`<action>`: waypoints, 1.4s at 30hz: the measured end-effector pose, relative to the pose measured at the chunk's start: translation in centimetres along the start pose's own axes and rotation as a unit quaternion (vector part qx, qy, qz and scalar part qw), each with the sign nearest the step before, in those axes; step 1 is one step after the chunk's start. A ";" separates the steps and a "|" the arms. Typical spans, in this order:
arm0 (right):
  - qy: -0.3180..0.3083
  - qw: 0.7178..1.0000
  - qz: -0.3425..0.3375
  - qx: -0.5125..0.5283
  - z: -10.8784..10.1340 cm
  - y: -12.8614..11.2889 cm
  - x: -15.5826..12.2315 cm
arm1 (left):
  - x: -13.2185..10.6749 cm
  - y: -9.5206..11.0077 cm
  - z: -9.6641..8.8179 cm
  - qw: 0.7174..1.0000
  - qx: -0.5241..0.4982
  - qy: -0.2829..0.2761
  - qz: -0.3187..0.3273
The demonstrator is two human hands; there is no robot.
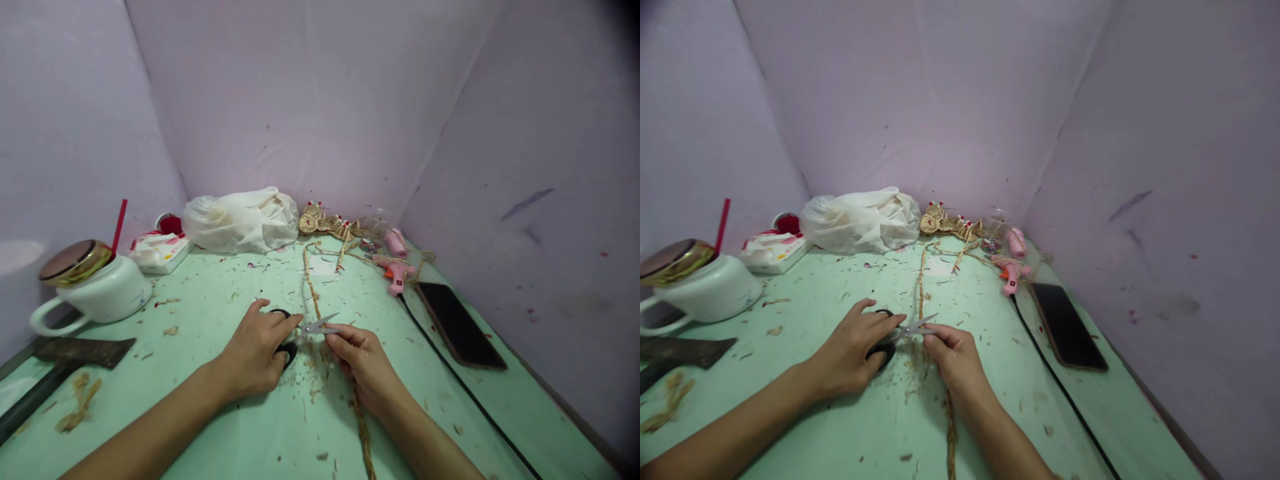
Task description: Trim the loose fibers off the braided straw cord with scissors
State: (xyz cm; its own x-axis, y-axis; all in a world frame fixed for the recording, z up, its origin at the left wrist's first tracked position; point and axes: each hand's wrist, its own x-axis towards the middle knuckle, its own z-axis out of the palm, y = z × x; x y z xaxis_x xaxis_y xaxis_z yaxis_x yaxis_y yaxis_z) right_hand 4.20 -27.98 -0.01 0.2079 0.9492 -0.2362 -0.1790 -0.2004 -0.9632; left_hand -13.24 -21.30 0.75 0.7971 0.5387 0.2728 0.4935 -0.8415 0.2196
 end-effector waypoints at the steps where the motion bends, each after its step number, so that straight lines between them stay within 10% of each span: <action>1: -0.002 1.000 0.000 -0.001 0.0 0.0 0.0 | 0.0 0.0 0.0 1.000 0.002 -0.001 0.002; 14: 0.004 1.000 0.000 0.028 0.1 -0.2 -0.1 | 0.1 -0.4 -0.2 0.993 -0.076 0.076 -0.058; 22: 0.015 0.996 0.051 0.071 0.4 -0.4 -0.1 | 0.0 -0.7 -0.8 0.856 -0.371 0.164 -0.322; 42: -0.153 0.987 0.044 -0.020 1.3 -0.3 -1.8 | 0.9 1.1 -0.6 0.691 -0.615 0.135 -0.355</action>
State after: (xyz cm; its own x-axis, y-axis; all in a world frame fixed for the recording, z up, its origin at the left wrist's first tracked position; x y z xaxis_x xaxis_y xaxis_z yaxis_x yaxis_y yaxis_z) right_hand 2.61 -29.36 0.87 -0.1087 0.9550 -0.2759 -0.1450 -0.2898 -0.9461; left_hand -12.16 -21.76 1.76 0.3296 0.9261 -0.1836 -0.0742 0.2193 0.9728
